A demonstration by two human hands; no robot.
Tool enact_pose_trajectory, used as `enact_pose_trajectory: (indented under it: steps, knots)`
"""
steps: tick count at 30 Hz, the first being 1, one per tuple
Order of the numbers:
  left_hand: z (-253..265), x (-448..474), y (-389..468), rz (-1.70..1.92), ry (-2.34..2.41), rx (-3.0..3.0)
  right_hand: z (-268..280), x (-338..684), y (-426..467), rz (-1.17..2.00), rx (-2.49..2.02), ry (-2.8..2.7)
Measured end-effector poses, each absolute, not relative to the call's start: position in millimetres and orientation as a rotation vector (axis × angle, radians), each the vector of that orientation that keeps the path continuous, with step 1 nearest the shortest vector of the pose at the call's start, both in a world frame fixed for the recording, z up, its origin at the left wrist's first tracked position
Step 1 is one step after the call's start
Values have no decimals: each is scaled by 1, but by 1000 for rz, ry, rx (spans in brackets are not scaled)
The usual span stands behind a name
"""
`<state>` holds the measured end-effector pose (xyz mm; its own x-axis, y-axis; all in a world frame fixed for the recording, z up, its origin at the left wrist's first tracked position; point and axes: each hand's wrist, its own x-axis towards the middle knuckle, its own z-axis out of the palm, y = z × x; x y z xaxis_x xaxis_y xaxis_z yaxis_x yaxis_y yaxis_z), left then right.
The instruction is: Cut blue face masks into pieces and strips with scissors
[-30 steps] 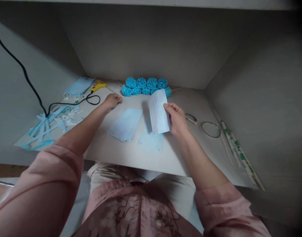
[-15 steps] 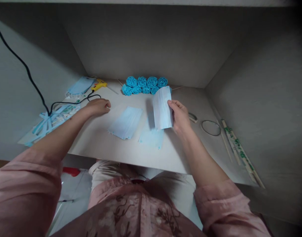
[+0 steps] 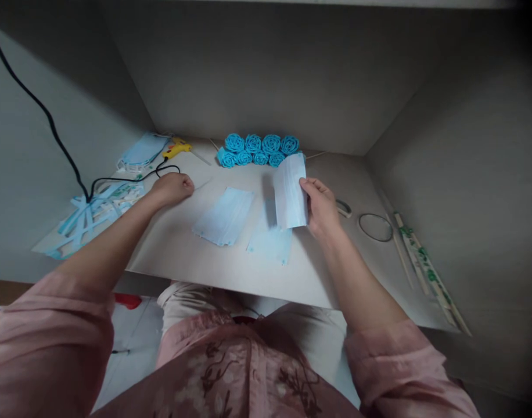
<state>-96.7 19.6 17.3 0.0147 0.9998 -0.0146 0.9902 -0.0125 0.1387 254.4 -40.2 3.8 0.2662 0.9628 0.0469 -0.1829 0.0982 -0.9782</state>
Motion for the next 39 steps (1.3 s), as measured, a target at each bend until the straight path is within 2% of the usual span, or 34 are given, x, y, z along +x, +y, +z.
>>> enact_pose_trajectory:
  steps: [6,14,20,28,39]
  knots:
    - [12,-81,23,89,2252,2078,4,253,-40,1063,-1118,-874]
    - [10,-94,31,-36,2170,2105,3,252,-41,1060,-1132,-892]
    - [14,-92,42,129,2228,2096,4,252,-42,1056,-1116,-901]
    - [8,-71,47,-11,2275,2088,2,253,-40,1057,-1123,-891]
    - [12,-72,41,-92,2127,2196,5,252,-41,1083,-1075,-854]
